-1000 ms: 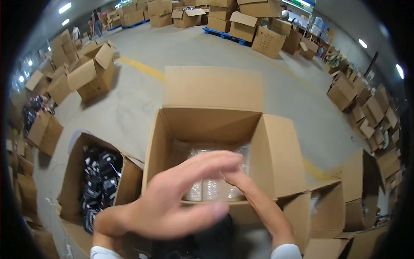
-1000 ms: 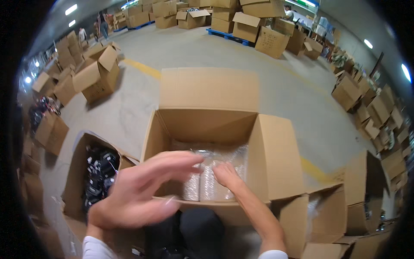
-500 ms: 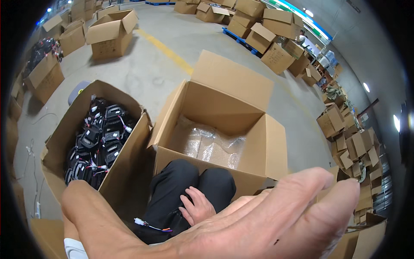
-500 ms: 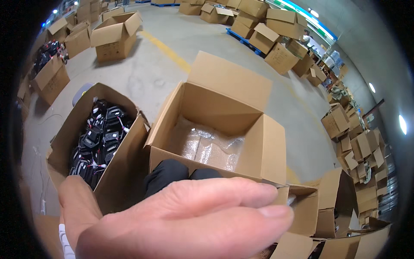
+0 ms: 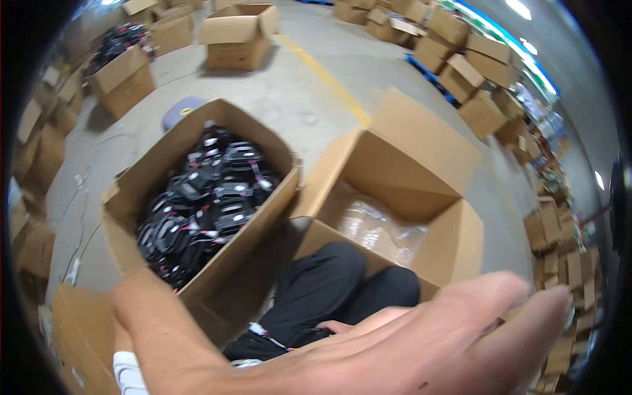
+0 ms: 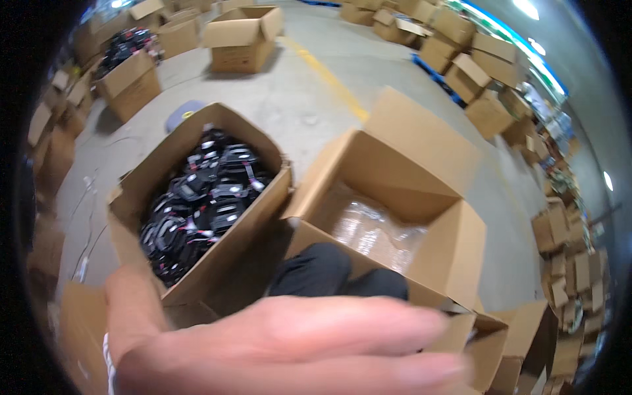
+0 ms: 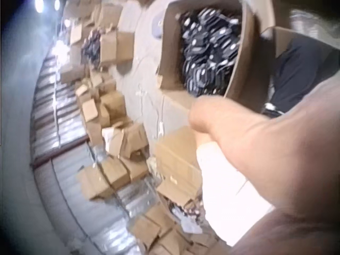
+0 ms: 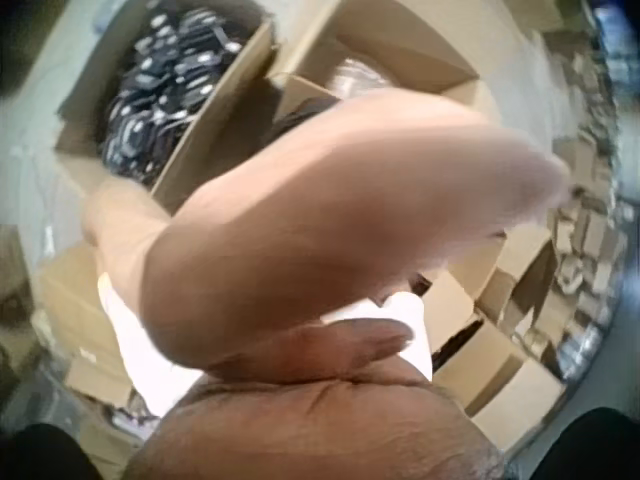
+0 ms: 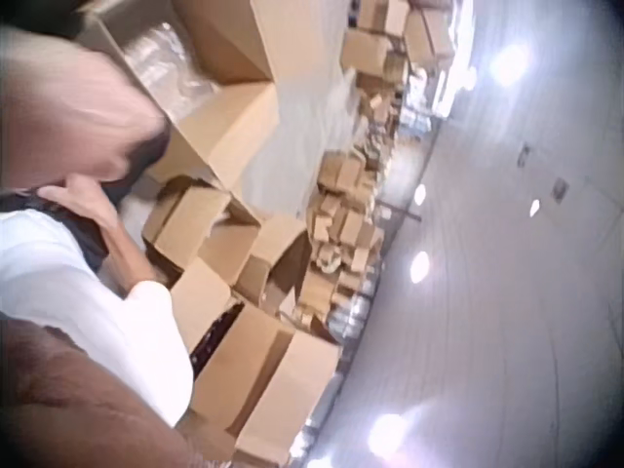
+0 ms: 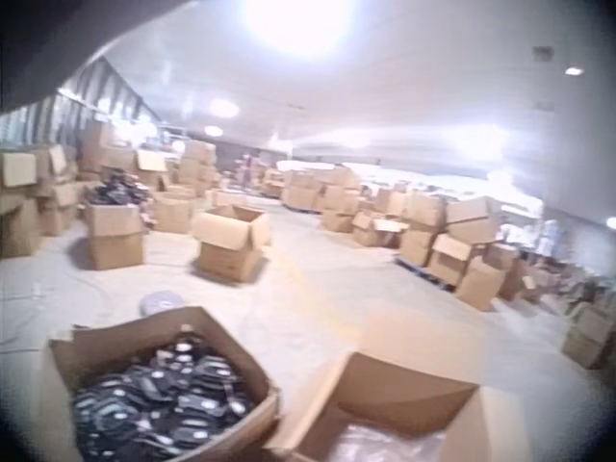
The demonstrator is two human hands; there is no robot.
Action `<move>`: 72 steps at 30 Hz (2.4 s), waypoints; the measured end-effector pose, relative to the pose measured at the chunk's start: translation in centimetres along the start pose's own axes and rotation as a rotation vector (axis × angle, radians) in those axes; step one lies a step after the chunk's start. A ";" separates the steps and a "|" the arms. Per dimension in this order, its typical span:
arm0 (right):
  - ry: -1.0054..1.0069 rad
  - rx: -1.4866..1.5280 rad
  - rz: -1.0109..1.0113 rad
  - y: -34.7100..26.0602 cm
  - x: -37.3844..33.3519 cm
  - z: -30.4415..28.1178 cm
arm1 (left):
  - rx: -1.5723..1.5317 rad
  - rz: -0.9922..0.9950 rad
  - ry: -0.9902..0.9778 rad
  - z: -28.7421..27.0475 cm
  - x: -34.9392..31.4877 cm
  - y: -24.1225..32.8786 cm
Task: The person packs small black electronic components into a cardboard box by hand, layering them with bubble wrap.
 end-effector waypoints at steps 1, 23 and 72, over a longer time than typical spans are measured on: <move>-0.061 0.046 0.028 -0.1 0.3 0.4 | 0.054 -0.035 0.025 -2.0 -0.4 -0.1; 0.529 0.747 0.052 5.1 -0.5 -12.6 | 1.222 -1.607 0.283 -28.2 -44.4 -32.5; 0.191 0.652 0.073 8.4 25.5 -24.7 | 0.453 -0.700 0.338 -2.0 2.4 -24.9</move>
Point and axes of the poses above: each hand's wrist, its own x-axis towards the middle knuckle, its own z-axis out of the palm, y = z × x, the point moved 6 cm from there along x, towards the middle knuckle, and after that the axes turned 11 degrees about x, right-handed, at the moved point
